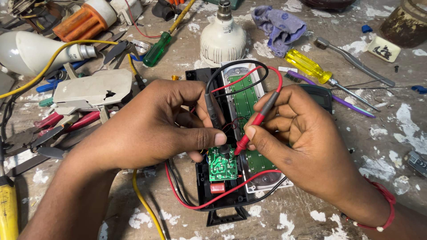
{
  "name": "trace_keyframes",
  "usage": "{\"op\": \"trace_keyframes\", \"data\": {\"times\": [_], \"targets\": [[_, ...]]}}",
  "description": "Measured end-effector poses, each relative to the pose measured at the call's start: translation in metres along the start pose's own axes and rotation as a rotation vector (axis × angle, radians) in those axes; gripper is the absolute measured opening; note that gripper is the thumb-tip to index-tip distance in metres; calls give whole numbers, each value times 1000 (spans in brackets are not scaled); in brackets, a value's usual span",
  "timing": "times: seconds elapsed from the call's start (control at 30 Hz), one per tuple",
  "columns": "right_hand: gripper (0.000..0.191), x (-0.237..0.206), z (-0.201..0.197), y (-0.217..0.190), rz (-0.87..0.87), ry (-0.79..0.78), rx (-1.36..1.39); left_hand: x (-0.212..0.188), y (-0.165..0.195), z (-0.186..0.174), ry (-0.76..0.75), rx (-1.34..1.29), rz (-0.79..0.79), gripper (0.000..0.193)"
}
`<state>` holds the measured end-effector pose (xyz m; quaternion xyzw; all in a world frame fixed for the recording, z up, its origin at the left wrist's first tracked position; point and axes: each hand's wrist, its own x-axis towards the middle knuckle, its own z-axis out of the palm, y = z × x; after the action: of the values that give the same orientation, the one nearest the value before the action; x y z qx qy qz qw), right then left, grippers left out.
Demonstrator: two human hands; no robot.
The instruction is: The person cleans a small circuit board with a toothbrush while it sits in an opened LED light housing, then uses a multimeter with probe leads to test the board's contacts, adjusting the multimeter dial and touching probes to different points on the board.
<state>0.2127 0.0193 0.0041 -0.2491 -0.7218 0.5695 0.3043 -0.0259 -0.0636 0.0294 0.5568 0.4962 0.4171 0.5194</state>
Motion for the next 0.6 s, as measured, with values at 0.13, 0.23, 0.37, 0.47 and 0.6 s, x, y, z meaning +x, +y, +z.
{"op": "trace_keyframes", "data": {"times": [0.13, 0.23, 0.37, 0.47, 0.6], "targets": [[31, 0, 1, 0, 7, 9, -1, 0, -1, 0, -17, -6, 1, 18], [30, 0, 1, 0, 9, 11, -5, 1, -2, 1, -22, -3, -10, 18], [29, 0, 1, -1, 4, 5, -8, 0, -1, 1, -13, 0, -14, 18], [29, 1, 2, -1, 11, 14, -17, 1, -1, 1, -15, 4, -14, 19], [29, 1, 3, -3, 11, 14, -25, 2, -3, 1, -26, 16, 11, 19]]}}
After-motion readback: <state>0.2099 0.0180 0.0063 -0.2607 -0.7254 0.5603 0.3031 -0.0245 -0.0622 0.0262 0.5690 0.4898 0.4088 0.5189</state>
